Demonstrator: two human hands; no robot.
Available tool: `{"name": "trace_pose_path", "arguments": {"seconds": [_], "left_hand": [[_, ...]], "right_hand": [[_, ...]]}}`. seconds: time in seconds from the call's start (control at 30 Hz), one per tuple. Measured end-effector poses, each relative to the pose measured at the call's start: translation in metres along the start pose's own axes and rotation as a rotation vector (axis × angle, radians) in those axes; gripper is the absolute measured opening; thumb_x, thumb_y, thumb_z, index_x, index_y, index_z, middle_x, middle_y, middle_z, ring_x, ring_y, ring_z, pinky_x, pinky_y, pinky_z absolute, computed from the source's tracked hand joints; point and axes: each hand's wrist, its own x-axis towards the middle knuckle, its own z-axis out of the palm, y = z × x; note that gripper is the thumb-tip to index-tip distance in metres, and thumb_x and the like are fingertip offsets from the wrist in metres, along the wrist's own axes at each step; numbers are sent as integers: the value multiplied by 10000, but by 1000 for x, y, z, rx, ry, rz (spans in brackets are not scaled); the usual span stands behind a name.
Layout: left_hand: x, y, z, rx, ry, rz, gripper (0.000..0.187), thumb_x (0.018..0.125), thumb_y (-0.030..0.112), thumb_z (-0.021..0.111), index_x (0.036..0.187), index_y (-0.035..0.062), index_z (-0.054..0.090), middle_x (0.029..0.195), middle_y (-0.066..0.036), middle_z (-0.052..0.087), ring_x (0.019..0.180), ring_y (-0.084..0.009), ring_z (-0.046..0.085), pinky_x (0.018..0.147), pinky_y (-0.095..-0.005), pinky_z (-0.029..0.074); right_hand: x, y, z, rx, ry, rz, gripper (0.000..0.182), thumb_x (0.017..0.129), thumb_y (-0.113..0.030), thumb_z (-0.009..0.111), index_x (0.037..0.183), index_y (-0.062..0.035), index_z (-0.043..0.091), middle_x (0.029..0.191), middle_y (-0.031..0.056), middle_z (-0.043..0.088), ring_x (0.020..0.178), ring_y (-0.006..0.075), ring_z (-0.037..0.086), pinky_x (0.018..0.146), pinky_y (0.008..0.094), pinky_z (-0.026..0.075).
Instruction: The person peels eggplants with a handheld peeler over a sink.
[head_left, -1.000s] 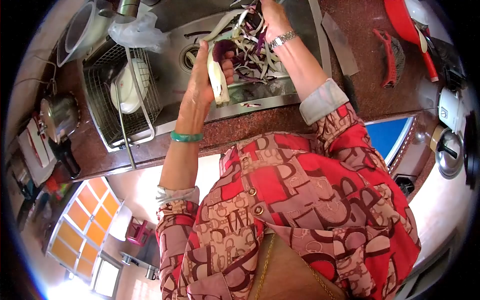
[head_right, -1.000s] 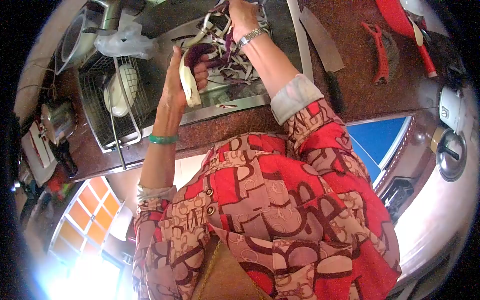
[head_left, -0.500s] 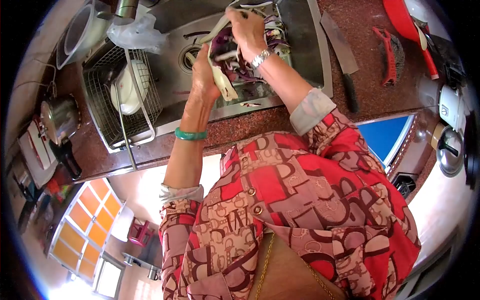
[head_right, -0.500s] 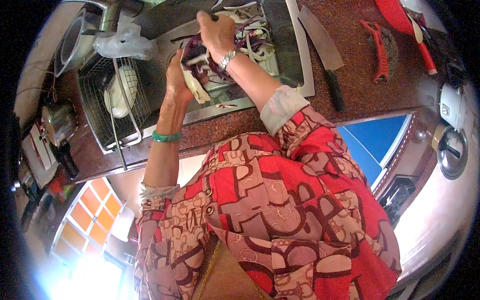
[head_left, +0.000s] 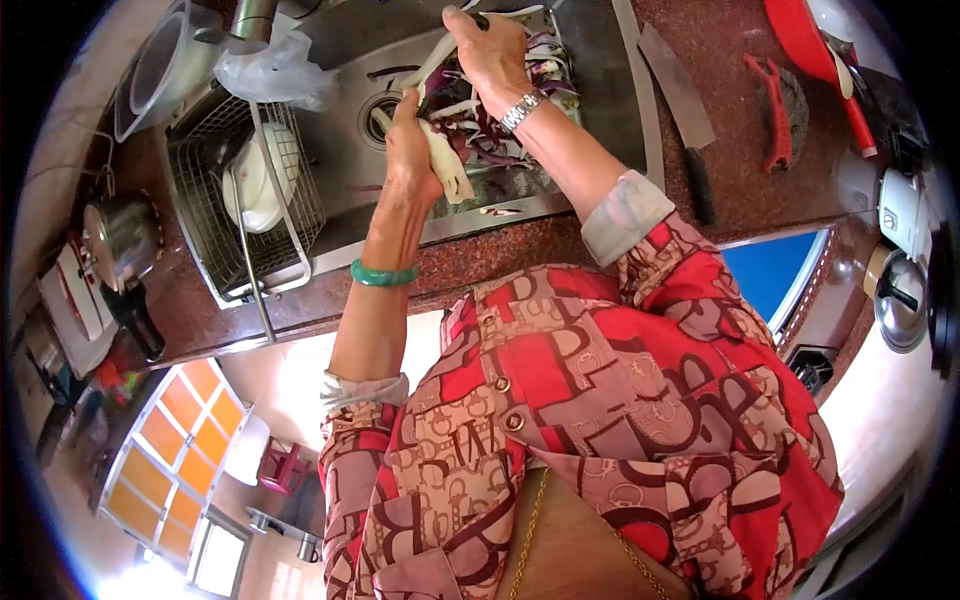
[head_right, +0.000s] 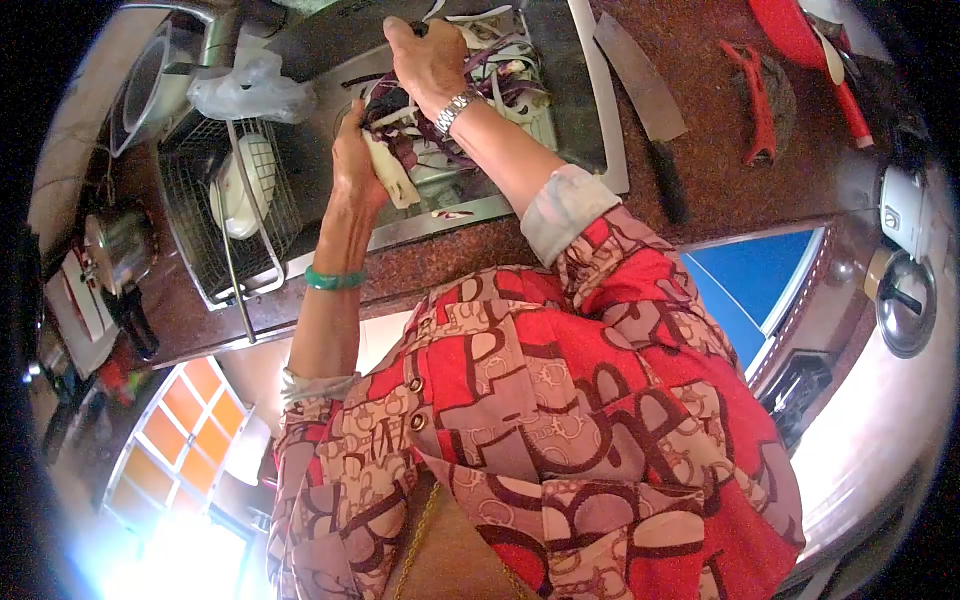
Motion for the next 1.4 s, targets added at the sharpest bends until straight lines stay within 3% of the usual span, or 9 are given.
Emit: {"name": "trace_pose_path", "arguments": {"seconds": [0.2, 0.4, 0.8, 0.83, 0.9, 1.1, 1.23, 1.27, 1.4], "left_hand": [[-9, -7, -8, -39, -172, -52, 413, 939, 417, 331, 893, 54, 521, 576, -18, 411, 493, -122, 356, 448, -280, 307], [-15, -2, -32, -30, -566, -30, 499, 916, 475, 333, 927, 12, 521, 584, -6, 414, 492, -110, 367, 462, -255, 325], [-7, 4, -3, 146, 57, 61, 474, 933, 493, 304, 910, 82, 539, 653, -22, 497, 544, -129, 463, 487, -295, 399], [-7, 0, -9, 228, 3, 61, 483, 928, 506, 311, 906, 80, 536, 643, -15, 487, 536, -120, 451, 481, -286, 391], [-10, -1, -14, 308, -54, 62, 492, 922, 519, 318, 901, 78, 534, 633, -8, 476, 528, -112, 439, 475, -276, 384], [-13, 3, -27, 162, -194, 42, 564, 896, 557, 360, 938, 25, 545, 612, 18, 438, 493, -88, 384, 457, -231, 342], [9, -4, -33, -158, -270, -61, 395, 926, 367, 380, 945, 6, 539, 619, -18, 429, 543, -123, 398, 504, -279, 363], [34, -15, -54, -337, -676, -86, 322, 919, 273, 382, 994, 0, 537, 706, -66, 531, 638, -176, 509, 598, -334, 444], [9, 4, -5, -269, -90, 16, 329, 910, 250, 390, 1081, 8, 534, 978, -129, 623, 888, -256, 605, 828, -400, 482]], "right_hand": [[47, 22, -14, 41, 6, 53, 421, 787, -310, 593, 553, 19, 472, 507, 52, 469, 453, 176, 431, 467, 371, 346], [78, 44, -39, -63, 135, 324, 488, 779, -356, 619, 869, 123, 598, 858, 207, 623, 767, 233, 596, 676, 388, 446], [-16, -21, -12, 80, -105, 43, 397, 757, -308, 658, 580, -30, 437, 562, -16, 395, 540, 98, 348, 487, 322, 319], [2, -6, -6, -89, -41, 118, 443, 762, -335, 628, 652, 86, 545, 666, 183, 572, 636, 204, 530, 645, 399, 455], [44, 25, -5, -207, 107, -49, 364, 774, -283, 627, 657, 56, 567, 667, 157, 566, 653, 191, 525, 642, 373, 453], [73, 39, -40, 67, 123, 441, 441, 789, -337, 611, 805, 103, 589, 789, 178, 612, 638, 235, 563, 611, 371, 448], [11, 7, -24, 386, -4, 365, 233, 771, -164, 623, 592, -42, 536, 508, 23, 452, 458, 123, 425, 453, 285, 386], [1, 9, -18, 348, -46, 356, 260, 759, -157, 622, 555, -66, 490, 472, -13, 405, 401, 98, 358, 394, 266, 311], [-29, -2, -7, 204, -171, 152, 354, 711, -284, 613, 529, -28, 448, 530, 38, 441, 517, 151, 367, 491, 364, 319]]}}
